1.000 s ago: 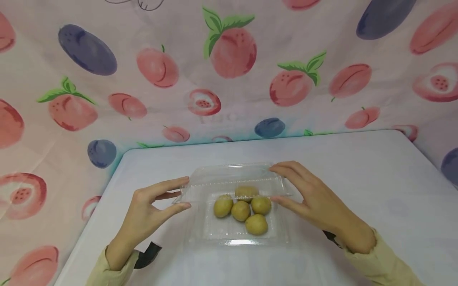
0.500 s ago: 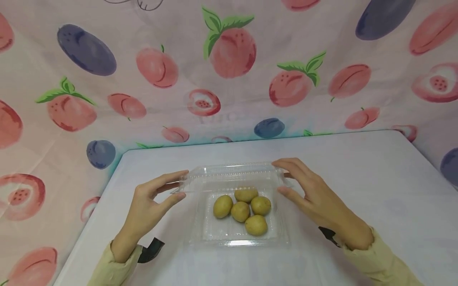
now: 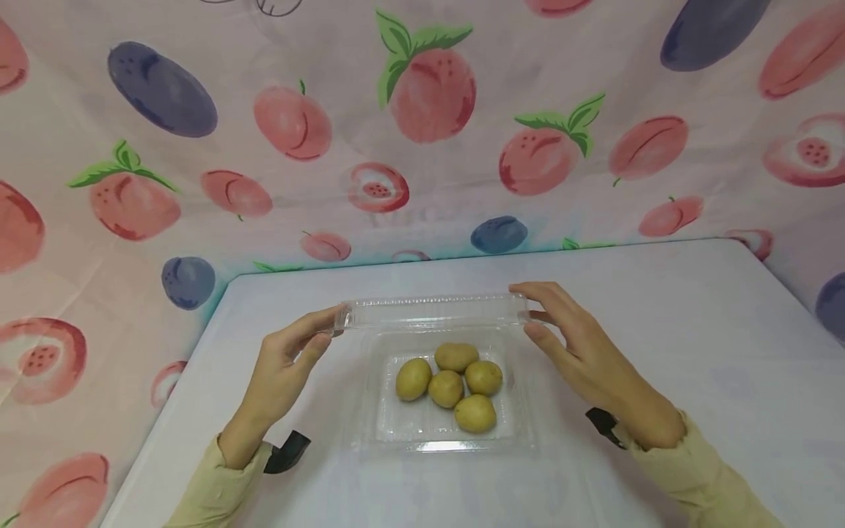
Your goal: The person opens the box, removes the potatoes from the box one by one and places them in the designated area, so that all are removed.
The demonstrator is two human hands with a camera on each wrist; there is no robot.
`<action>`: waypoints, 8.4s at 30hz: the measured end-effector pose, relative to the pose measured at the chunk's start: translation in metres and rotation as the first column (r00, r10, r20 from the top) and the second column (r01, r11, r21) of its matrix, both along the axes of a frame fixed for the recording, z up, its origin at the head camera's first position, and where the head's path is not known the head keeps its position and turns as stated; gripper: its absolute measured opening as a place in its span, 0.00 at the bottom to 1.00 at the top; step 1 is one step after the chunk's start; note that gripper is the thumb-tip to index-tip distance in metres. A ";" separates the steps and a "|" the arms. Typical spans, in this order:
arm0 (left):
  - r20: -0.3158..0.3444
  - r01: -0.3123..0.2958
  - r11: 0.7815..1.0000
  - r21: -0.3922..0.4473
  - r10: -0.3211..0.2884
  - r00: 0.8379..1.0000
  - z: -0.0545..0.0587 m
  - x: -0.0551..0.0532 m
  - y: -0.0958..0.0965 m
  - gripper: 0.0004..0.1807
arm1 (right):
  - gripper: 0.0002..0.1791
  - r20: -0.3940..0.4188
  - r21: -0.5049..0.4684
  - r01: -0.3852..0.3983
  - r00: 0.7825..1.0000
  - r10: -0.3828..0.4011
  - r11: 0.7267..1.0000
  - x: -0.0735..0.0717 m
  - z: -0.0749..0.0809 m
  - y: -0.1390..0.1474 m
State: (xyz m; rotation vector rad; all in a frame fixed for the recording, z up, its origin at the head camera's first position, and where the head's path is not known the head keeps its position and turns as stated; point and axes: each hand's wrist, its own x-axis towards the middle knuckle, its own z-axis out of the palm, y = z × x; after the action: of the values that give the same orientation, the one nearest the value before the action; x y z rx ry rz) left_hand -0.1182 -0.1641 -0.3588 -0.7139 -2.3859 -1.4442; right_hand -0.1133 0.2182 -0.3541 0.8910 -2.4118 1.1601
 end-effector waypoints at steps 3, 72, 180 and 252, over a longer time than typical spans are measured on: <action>0.009 -0.009 1.000 -0.007 0.009 1.000 -0.002 -0.001 -0.001 0.17 | 0.23 0.002 -0.011 0.004 1.000 -0.004 1.000 -0.002 -0.002 0.000; 0.297 -0.002 1.000 0.004 0.001 0.955 -0.053 -0.030 0.004 0.23 | 0.44 0.113 0.081 -0.081 0.991 0.072 0.993 -0.031 -0.052 -0.002; 0.546 0.088 0.994 0.070 -0.112 0.831 -0.064 0.008 0.006 0.37 | 0.20 0.107 0.519 -0.187 0.982 0.153 0.834 -0.021 -0.046 -0.043; 0.580 0.076 0.994 0.079 -0.108 0.808 -0.059 0.008 0.004 0.38 | 0.25 -0.135 0.318 -0.058 0.985 0.106 0.946 -0.030 -0.026 -0.018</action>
State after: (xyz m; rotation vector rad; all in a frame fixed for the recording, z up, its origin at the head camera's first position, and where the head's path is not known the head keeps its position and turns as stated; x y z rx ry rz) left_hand -0.1106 -0.1598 -0.4182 -0.4071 -2.7617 -1.9970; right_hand -0.1436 0.1998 -0.3805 1.1403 -2.4918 0.7127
